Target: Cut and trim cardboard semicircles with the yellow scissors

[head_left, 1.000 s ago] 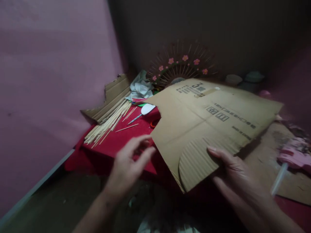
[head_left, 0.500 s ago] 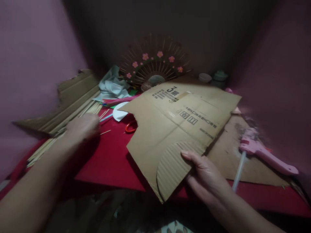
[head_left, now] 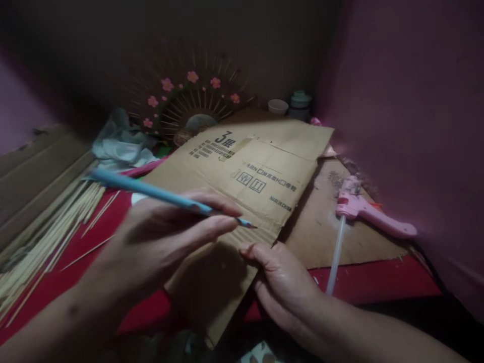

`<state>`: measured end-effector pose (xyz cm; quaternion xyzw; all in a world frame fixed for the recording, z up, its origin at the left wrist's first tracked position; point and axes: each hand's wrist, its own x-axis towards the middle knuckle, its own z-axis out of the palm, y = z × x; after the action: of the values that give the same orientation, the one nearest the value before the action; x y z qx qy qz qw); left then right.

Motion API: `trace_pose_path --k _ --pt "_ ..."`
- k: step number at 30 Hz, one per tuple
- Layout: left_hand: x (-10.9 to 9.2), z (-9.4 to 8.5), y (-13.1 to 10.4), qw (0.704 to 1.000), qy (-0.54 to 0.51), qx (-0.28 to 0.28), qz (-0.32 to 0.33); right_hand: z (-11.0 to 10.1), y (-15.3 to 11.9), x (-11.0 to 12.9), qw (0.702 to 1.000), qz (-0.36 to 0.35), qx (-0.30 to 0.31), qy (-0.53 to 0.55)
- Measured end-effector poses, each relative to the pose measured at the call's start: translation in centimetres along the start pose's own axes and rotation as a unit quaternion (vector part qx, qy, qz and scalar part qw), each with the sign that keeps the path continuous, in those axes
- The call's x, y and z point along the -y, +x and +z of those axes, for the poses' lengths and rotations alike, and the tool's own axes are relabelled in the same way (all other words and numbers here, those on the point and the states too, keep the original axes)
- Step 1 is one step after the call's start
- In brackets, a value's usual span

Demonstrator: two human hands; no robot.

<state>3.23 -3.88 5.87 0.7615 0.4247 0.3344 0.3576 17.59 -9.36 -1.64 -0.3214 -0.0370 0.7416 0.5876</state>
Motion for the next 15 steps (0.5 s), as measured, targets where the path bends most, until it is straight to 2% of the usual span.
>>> trace_pose_path --k 2,4,10,15 --pt "-1.7 2.5 1.6 0.999 -0.040 0.028 -0.019 0.1 0.1 0.0 1.000 -0.014 0.023 0.014" --pt "-1.9 3.8 2.8 0.996 -0.053 0.053 -0.051 0.1 0.2 0.0 0.999 -0.026 0.038 0.024" --pt "-0.3 4.1 3.9 0.990 -0.056 0.086 -0.098 0.1 0.0 0.1 0.998 -0.023 0.059 0.030" --pt "-0.3 4.4 4.3 0.986 -0.070 0.111 -0.105 0.2 -0.1 0.2 0.998 -0.028 0.056 0.021"
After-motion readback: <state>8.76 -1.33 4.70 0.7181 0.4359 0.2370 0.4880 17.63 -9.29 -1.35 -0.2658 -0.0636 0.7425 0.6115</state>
